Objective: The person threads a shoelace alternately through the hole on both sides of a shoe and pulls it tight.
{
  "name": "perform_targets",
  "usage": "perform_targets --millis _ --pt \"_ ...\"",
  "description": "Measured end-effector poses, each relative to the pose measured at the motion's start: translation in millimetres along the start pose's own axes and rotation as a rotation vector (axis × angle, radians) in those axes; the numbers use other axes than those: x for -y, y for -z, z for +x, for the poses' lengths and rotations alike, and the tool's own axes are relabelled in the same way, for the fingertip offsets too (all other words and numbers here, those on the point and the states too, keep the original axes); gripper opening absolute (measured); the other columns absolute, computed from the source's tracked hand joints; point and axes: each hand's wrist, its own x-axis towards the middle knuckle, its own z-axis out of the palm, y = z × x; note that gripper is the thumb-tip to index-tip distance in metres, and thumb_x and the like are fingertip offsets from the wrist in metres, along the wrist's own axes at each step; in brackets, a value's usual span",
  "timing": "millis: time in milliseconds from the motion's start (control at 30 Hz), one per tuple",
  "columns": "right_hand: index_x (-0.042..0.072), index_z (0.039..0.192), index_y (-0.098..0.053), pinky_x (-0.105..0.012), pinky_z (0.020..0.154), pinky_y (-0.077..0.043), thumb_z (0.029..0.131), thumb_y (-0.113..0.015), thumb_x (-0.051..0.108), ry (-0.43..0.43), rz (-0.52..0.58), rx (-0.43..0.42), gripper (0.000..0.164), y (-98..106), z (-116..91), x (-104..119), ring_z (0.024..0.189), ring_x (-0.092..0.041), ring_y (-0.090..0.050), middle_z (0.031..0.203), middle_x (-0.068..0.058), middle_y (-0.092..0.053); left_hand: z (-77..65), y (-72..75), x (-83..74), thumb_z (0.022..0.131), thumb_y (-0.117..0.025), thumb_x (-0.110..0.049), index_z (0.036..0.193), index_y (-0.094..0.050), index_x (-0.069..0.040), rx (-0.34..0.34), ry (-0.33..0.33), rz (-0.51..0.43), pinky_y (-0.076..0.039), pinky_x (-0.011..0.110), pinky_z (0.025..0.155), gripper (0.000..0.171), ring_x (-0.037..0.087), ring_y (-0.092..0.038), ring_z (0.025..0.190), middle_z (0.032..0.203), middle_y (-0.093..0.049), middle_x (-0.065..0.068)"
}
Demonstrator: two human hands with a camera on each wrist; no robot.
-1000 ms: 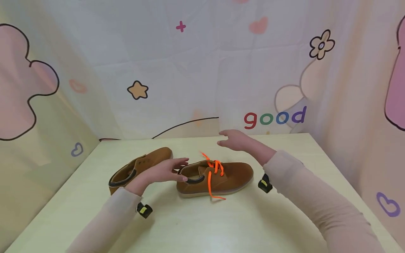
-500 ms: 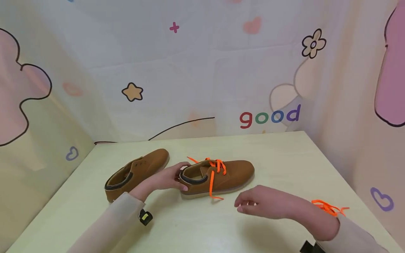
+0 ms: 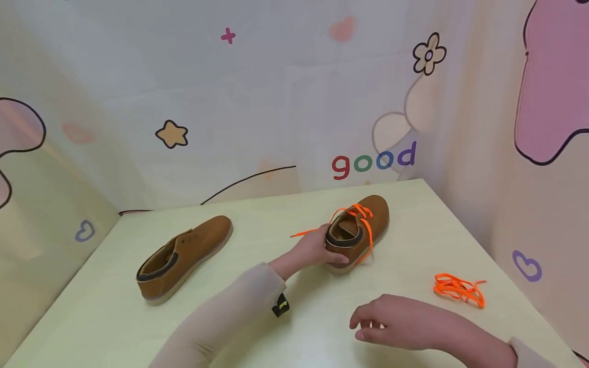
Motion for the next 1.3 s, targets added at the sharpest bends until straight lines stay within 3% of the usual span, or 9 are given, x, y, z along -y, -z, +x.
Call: perform_targets --millis 233,467,633,800,933,1067,1167,1300 --pt "0.020 0.115 -0.073 -0.026 0.072 -0.054 0.104 -0.060 0.033 -0.014 -0.010 -0.030 0.021 1 -13 -2 0.089 0.009 -0.059 0.106 0.017 -0.073 32.2 -31.5 -46.7 0.077 -0.091 -0.041 0.135 -0.055 -0.010 -0.060 0.036 0.008 -0.052 0.022 0.095 0.075 0.016 -0.066 0.113 0.127 -0.069 0.002" --pt "0.018 0.116 -0.072 -0.025 0.070 -0.053 0.103 -0.061 0.031 -0.051 0.015 -0.046 0.021 3 -31 -2 0.087 0.011 -0.058 0.102 0.018 -0.073 52.3 -59.7 -89.7 0.074 -0.091 -0.046 0.125 -0.055 -0.011 -0.112 0.156 -0.008 -0.053 0.022 0.084 0.072 0.014 -0.068 0.101 0.114 -0.070 0.001" --pt "0.020 0.118 -0.072 -0.025 0.070 -0.053 0.103 -0.061 0.031 -0.101 0.038 -0.039 0.021 2 -43 -3 0.088 0.011 -0.059 0.104 0.017 -0.073 68.4 -75.3 -110.0 0.075 -0.088 -0.052 0.140 -0.049 -0.010 -0.124 0.207 0.009 -0.055 0.024 0.090 0.086 0.015 -0.068 0.110 0.124 -0.070 0.002" --pt "0.021 0.119 -0.072 -0.024 0.070 -0.053 0.103 -0.061 0.033 -0.112 0.037 -0.055 0.022 2 -53 -8 0.088 0.011 -0.060 0.106 0.018 -0.073 80.7 -83.0 -124.0 0.076 -0.089 -0.050 0.142 -0.048 -0.011 -0.145 0.236 -0.052 -0.055 0.027 0.096 0.087 0.018 -0.067 0.116 0.129 -0.068 0.003" --pt "0.022 0.119 -0.072 -0.024 0.069 -0.052 0.104 -0.060 0.035 -0.093 0.016 -0.045 0.023 3 -52 -9 0.088 0.012 -0.058 0.106 0.021 -0.071 81.9 -79.6 -120.4 0.077 -0.087 -0.052 0.138 -0.051 -0.012 -0.160 0.233 -0.057 -0.056 0.027 0.093 0.082 0.018 -0.068 0.113 0.126 -0.069 0.002" --pt "0.022 0.118 -0.072 -0.024 0.068 -0.051 0.103 -0.061 0.035 -0.061 -0.027 -0.049 0.023 6 -49 -8 0.087 0.011 -0.057 0.108 0.018 -0.073 77.8 -70.9 -110.4 0.082 -0.082 -0.055 0.138 -0.053 -0.013 -0.117 0.148 -0.091 -0.054 0.027 0.097 0.076 0.017 -0.067 0.114 0.128 -0.068 0.000" --pt "0.022 0.118 -0.072 -0.024 0.069 -0.051 0.103 -0.061 0.035 -0.040 -0.052 -0.053 0.023 8 -45 -6 0.088 0.010 -0.058 0.107 0.017 -0.073 69.0 -56.1 -98.3 0.088 -0.075 -0.057 0.145 -0.050 -0.012 -0.050 0.074 -0.105 -0.052 0.030 0.104 0.078 0.018 -0.064 0.125 0.140 -0.064 0.002" --pt "0.021 0.118 -0.072 -0.024 0.068 -0.051 0.103 -0.060 0.036 -0.052 -0.037 -0.027 0.024 9 -38 -1 0.085 0.011 -0.056 0.100 0.022 -0.070 47.1 -22.7 -77.9 0.095 -0.066 -0.054 0.157 -0.038 -0.012 0.051 -0.010 0.007 -0.047 0.031 0.113 0.080 0.020 -0.057 0.138 0.153 -0.056 0.005"
